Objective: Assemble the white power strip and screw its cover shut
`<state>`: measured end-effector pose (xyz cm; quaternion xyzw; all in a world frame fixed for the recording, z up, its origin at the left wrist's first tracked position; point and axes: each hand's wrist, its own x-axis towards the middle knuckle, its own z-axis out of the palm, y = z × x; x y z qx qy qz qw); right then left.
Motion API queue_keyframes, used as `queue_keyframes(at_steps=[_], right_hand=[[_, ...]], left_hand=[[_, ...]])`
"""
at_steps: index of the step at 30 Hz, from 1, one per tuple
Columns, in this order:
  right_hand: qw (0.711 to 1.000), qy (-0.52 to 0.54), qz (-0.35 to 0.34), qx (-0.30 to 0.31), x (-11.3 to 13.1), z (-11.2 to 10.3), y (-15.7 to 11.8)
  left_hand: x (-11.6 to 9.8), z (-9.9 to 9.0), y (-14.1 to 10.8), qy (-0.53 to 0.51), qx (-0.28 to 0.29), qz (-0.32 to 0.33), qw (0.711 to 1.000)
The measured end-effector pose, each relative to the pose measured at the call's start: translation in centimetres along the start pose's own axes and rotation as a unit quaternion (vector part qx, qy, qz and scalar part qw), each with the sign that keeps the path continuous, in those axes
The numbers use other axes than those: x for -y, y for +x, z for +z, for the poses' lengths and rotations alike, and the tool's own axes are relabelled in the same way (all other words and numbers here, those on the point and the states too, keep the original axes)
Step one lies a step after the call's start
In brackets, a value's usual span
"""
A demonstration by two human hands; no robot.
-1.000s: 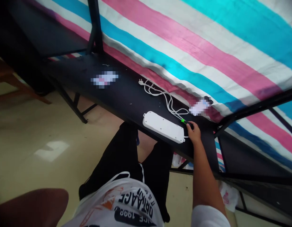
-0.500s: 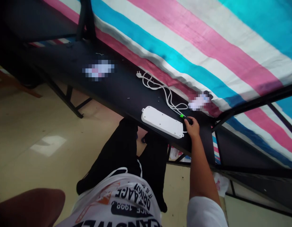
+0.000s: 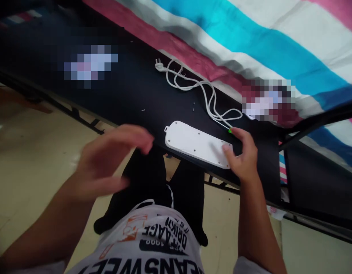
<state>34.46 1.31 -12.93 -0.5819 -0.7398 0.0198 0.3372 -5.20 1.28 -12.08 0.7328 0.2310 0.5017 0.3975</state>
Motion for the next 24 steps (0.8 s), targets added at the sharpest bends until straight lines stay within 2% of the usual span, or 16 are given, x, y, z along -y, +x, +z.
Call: queue_keyframes(at_steps=[1,2,4,6,9,13,19,24], right_hand=[[0.994,-0.008,-0.048,0.1,2.7,0.3,0.6],[0.982,-0.018,-0.092,0.162,5.0,0.8,1.2],[0.961,-0.03,-0.139,0.235,8.4,2.1,2.7],[0.951,-0.039,-0.16,0.262,9.7,3.5,3.8],[0.948,-0.039,-0.164,0.271,9.0,4.8,4.5],[0.948,-0.042,-0.155,0.276,7.8,5.0,4.9],[0.941,-0.073,-0.155,0.293,8.3,4.8,4.8],[0.936,-0.093,-0.162,0.3,8.1,4.7,4.6]], left_hand=[[1.3,-0.1,0.9,0.046,0.028,-0.011,0.998],[2.7,-0.1,1.8,0.099,0.061,-0.022,0.993],[5.8,0.5,3.4,0.192,0.125,-0.037,0.973],[8.2,1.3,4.4,0.228,0.157,-0.042,0.96],[9.7,2.2,5.0,0.227,0.168,-0.047,0.958],[9.3,2.2,5.1,0.226,0.155,-0.041,0.961],[9.1,2.2,5.5,0.241,0.161,-0.026,0.957],[8.8,2.2,5.5,0.216,0.131,-0.029,0.967]])
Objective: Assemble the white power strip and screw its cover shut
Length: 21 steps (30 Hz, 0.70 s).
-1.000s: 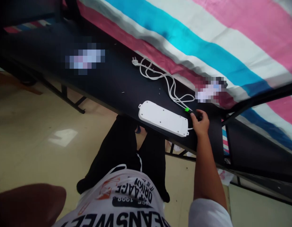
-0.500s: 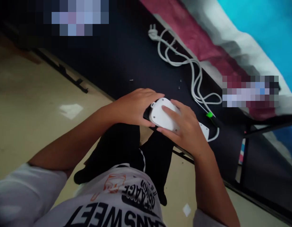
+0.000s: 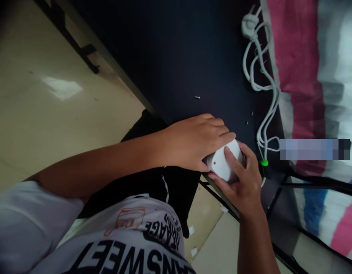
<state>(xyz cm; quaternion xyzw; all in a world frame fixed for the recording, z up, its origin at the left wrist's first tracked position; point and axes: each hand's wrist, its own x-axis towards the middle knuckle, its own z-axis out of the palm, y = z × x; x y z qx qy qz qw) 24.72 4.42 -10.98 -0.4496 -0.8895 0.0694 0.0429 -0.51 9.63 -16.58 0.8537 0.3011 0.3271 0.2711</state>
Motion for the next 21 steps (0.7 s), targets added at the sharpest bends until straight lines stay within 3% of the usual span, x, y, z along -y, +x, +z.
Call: queue_keyframes(at_steps=[8,12,16,21], right_hand=[[0.998,0.047,0.045,-0.006,0.2,0.2,-0.2],[0.996,0.011,0.089,0.017,-1.4,-0.5,-4.2],[0.988,-0.015,0.144,-0.056,-3.1,0.9,-8.5],[0.985,0.03,0.144,-0.092,-3.5,2.3,-9.2]], left_hand=[[0.7,0.2,-0.7,0.023,0.03,0.045,0.998],[0.7,-0.7,-0.5,0.004,0.042,0.017,0.999],[0.2,-0.9,0.3,0.002,0.056,-0.011,0.998],[-1.0,0.4,2.1,0.045,0.076,0.009,0.996]])
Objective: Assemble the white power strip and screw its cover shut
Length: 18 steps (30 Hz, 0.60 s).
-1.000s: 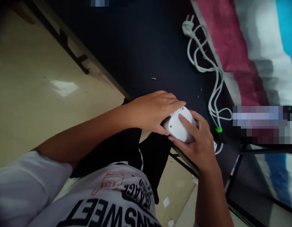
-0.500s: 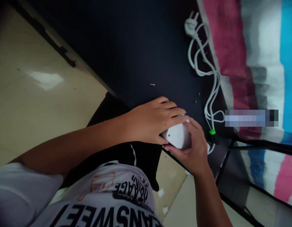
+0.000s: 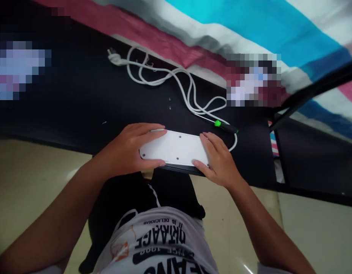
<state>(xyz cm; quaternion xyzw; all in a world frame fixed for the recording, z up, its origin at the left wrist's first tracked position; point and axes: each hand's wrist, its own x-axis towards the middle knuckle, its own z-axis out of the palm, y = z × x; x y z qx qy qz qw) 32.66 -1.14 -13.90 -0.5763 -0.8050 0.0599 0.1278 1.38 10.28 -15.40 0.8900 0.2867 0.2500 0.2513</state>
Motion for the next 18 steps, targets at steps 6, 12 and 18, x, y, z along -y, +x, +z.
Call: queue_keyframes(at_steps=[6,12,18], right_hand=[[0.977,0.092,0.099,-0.163,-3.8,-1.1,1.0],[0.979,0.016,0.15,-0.14,-11.9,0.2,2.2],[0.943,0.157,0.17,-0.241,-12.1,-1.5,2.4]], left_hand=[[-1.2,1.1,2.1,0.057,0.041,0.025,0.997],[-1.2,0.5,1.6,0.033,0.039,0.001,0.999],[-0.3,-0.1,0.3,-0.034,0.032,-0.027,0.999]])
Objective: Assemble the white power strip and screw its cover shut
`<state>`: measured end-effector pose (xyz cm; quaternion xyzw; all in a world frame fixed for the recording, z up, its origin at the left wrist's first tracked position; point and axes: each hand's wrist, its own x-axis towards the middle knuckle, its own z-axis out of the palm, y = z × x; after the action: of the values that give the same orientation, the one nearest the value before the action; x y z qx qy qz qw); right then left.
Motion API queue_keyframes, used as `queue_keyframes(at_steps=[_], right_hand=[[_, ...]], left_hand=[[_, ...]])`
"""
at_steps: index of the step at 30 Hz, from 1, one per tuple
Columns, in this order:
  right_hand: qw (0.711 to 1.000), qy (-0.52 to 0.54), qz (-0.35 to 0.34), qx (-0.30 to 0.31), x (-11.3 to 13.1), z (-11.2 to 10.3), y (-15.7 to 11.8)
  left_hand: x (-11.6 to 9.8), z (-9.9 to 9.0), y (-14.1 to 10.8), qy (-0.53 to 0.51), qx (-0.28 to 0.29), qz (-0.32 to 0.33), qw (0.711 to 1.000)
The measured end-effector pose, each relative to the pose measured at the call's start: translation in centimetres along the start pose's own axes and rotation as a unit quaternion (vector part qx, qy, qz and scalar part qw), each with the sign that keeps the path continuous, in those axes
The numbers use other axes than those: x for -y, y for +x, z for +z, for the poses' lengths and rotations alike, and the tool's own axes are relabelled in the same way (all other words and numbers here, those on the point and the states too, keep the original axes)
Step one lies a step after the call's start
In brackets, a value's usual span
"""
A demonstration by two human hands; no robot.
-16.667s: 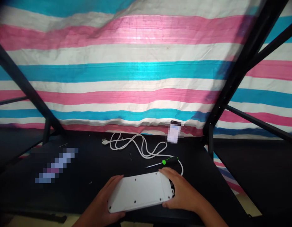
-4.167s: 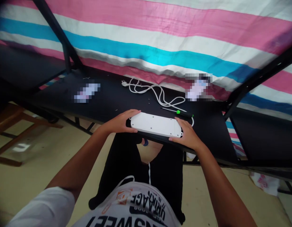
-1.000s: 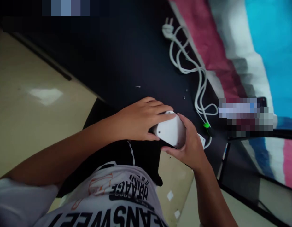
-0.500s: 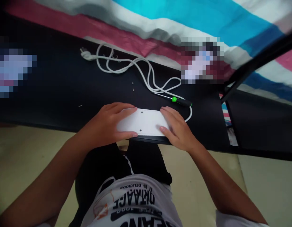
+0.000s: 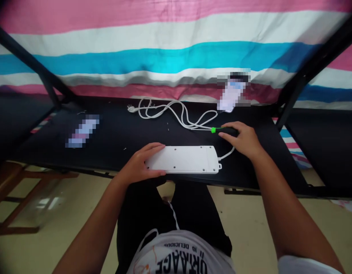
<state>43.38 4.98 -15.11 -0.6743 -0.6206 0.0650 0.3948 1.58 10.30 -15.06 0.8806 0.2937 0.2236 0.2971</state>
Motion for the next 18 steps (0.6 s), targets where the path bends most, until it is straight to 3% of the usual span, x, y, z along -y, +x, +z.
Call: queue_keyframes(at_steps=[2,4,6,9,14,18], right_hand=[[0.991,0.103,0.063,-0.048,1.8,-0.3,1.0],[0.962,0.239,0.09,-0.092,3.9,0.1,2.8],[0.937,0.33,0.068,-0.089,5.9,1.3,5.1],[0.919,0.386,0.04,-0.076,8.0,4.2,8.3],[0.909,0.393,0.06,-0.121,7.3,8.4,9.6],[0.917,0.369,0.055,-0.141,5.6,9.1,8.4]], left_hand=[[0.1,0.0,-0.2,-0.003,-0.005,-0.002,1.0],[0.1,0.1,-0.4,-0.006,-0.01,-0.002,1.0],[-0.1,0.1,-0.4,-0.009,-0.015,-0.004,1.0],[-0.3,0.2,-0.6,-0.012,-0.025,-0.006,1.0],[-0.3,0.1,-0.7,-0.019,-0.029,-0.014,0.999],[-0.2,0.1,-0.7,-0.021,-0.03,-0.015,0.999]])
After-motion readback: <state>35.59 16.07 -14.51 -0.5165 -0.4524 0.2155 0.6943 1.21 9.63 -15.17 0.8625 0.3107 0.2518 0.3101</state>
